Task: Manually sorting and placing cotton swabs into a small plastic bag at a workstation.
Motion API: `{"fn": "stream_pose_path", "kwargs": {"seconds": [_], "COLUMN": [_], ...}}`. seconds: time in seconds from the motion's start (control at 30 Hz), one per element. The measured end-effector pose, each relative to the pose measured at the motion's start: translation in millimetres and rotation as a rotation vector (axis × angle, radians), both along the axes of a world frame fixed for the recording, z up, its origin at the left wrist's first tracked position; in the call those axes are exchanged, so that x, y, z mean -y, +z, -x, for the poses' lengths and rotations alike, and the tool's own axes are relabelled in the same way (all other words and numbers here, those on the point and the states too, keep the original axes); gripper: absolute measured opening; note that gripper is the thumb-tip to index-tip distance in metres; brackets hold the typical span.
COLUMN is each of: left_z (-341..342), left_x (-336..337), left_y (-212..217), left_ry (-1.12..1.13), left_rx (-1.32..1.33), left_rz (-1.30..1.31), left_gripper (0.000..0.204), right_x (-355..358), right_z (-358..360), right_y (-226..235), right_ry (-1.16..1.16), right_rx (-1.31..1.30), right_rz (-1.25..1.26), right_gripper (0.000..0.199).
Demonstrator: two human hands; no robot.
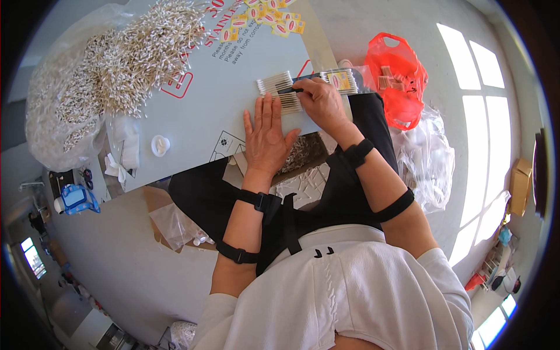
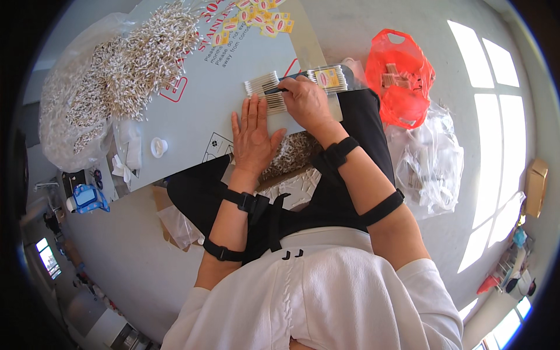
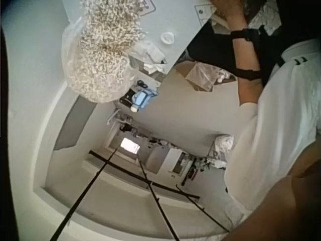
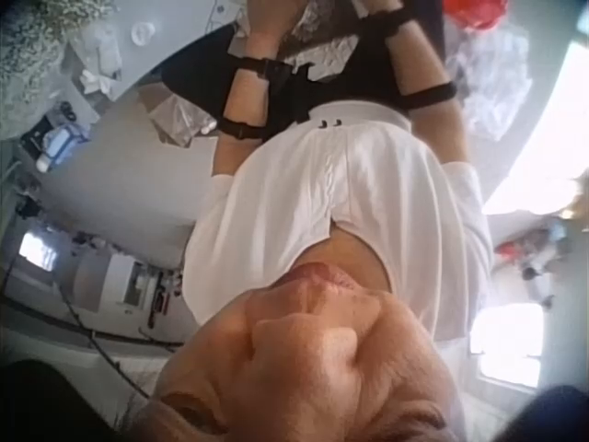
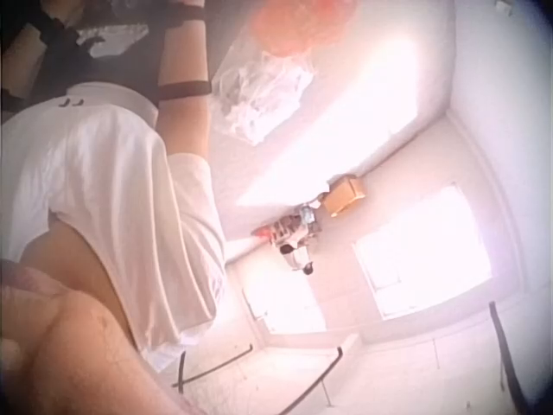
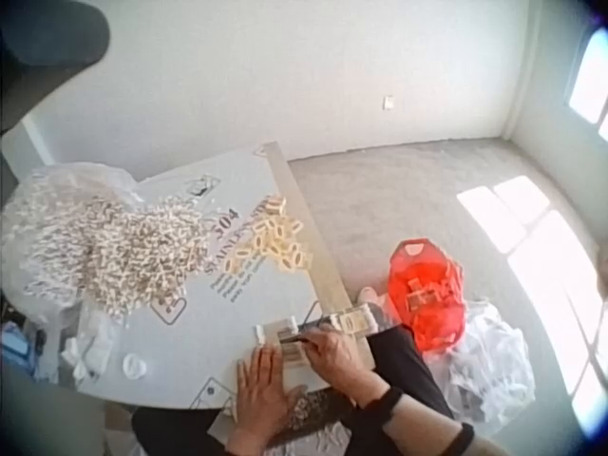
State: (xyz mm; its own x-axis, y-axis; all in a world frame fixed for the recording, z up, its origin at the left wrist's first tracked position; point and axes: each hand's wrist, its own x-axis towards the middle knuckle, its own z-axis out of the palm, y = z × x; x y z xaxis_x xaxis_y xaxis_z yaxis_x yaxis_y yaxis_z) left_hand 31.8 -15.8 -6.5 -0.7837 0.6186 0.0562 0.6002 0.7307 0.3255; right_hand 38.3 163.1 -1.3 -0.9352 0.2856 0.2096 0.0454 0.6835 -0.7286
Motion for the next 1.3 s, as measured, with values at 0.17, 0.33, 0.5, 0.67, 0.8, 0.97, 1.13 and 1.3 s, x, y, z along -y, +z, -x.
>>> {"fn": "stream_pose_path", "kwargs": {"seconds": [0.17,0.33,0.5,0.67,0.8,0.97,1.13,1.3], "left_z": [-0.4,-0.9,-1.7,-2.2,10.6,41.3,57.1,67.9], "left_x": [2.0,-0.2,0.4,-0.1,-0.5,-7.1,-15.8,-16.5], "left_y": [-1.7,-1.3,-1.3,0.7,1.4,11.2,11.5,4.5], "left_ry": [0.003,-0.001,0.0,0.004,0.039,0.033,0.035,0.006], "left_rx": [-0.022,-0.035,-0.041,-0.034,-0.049,-0.195,-0.209,-0.245], "left_rz": [0.008,0.018,0.005,-0.029,-0.118,-0.136,-0.154,-0.224], "left_gripper": [0.083,0.082,0.083,0.081,0.068,0.032,0.028,0.03], "right_x": [1.8,0.8,3.7,4.0,3.1,3.8,3.4,3.9], "right_z": [11.6,19.4,20.0,16.9,18.2,18.3,17.4,15.0], "right_y": [6.9,3.2,0.5,-2.4,-6.0,-6.4,-5.7,-2.2], "right_ry": [0.002,0.04,0.032,0.049,0.051,0.037,0.033,0.019], "right_rx": [0.024,0.025,0.054,0.06,0.005,-0.039,-0.012,-0.032], "right_rz": [-0.004,-0.036,-0.045,-0.049,-0.054,-0.045,-0.052,-0.006], "right_gripper": [0.016,0.014,0.012,0.01,0.008,0.007,0.006,0.006]}}
